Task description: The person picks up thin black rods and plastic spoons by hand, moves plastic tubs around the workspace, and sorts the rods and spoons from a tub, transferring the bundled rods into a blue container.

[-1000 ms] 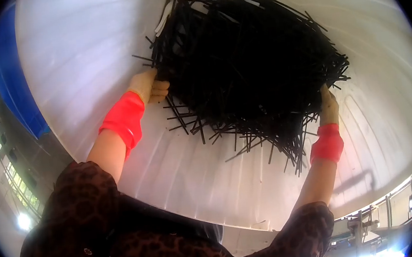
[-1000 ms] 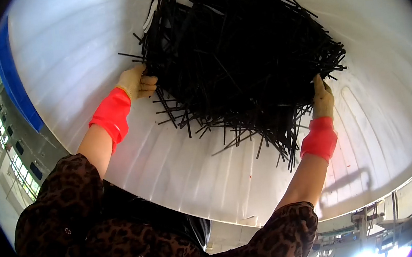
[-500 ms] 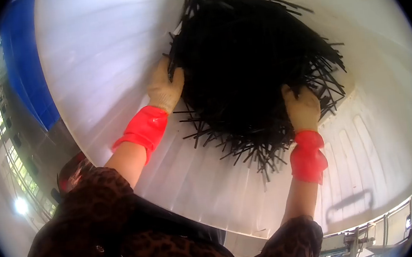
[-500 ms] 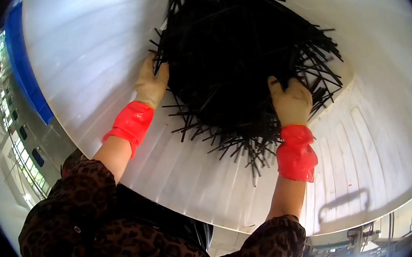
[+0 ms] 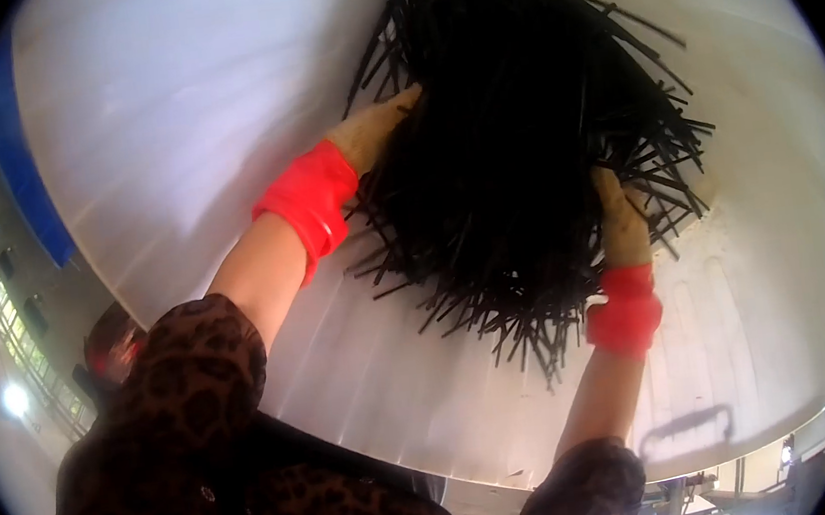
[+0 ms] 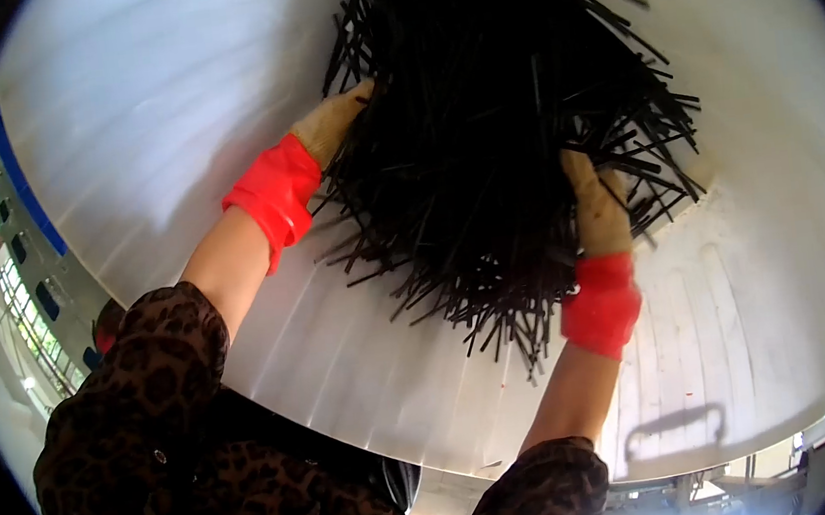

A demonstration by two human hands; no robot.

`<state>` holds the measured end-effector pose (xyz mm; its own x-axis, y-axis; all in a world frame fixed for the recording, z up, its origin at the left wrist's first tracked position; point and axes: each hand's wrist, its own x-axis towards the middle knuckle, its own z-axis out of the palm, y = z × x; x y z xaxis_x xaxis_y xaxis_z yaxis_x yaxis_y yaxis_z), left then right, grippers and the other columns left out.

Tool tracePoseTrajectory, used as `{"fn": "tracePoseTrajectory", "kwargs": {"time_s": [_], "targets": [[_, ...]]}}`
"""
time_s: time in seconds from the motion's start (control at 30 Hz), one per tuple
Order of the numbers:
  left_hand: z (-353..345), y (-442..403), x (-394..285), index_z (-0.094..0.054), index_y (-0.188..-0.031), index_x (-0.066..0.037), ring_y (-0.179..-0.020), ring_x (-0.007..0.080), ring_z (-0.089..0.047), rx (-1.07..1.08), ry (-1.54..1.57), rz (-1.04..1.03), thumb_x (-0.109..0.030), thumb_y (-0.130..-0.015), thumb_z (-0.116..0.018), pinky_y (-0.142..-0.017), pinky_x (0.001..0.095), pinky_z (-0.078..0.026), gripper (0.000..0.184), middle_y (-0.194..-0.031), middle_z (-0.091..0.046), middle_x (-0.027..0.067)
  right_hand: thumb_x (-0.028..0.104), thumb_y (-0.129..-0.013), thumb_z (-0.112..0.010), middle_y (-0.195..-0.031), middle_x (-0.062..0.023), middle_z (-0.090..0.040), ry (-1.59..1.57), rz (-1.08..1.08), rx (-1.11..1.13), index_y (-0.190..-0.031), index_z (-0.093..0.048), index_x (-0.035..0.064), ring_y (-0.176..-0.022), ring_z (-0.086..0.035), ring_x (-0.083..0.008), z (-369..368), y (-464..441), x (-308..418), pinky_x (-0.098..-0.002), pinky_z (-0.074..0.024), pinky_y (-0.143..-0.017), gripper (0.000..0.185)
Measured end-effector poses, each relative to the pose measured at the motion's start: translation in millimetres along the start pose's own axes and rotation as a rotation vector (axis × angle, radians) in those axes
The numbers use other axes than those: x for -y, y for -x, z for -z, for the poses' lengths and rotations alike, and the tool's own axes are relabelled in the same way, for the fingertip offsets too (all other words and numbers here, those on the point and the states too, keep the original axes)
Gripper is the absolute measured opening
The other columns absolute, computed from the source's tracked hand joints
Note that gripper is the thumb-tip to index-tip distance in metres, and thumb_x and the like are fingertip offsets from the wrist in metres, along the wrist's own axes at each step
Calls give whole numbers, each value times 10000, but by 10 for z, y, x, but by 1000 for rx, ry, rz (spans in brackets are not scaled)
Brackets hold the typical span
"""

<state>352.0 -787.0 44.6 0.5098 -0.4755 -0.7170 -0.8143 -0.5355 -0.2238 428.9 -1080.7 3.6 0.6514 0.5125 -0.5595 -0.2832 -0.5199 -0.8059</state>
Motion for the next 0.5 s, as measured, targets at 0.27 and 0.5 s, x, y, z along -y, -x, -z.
{"fn": "tracePoseTrajectory", "kwargs": {"time_s": [0.27,0.5], "targets": [[-148,-9,105,-411,-1142,-38,-1077,164,-361,-200,-373,131,-150,-813,-355,-901,262,-293,352,-1170,-403,32,372,-822,-398,-902,-93,-577,333,-56,20,-984,-544,-31,-823,-517,-135,-159,-69,520,-227,-373,-763,459],[83,-48,170,-479,-1054,-23,-833,116,-511,-376,2076,514,-84,-823,-407,-710,219,-421,250,-921,-547,62,-18,-737,-485,-912,-146,-554,335,-62,-73,-938,-526,53,-690,-555,-221,-98,-133,542,-262,-461,-590,217]]}}
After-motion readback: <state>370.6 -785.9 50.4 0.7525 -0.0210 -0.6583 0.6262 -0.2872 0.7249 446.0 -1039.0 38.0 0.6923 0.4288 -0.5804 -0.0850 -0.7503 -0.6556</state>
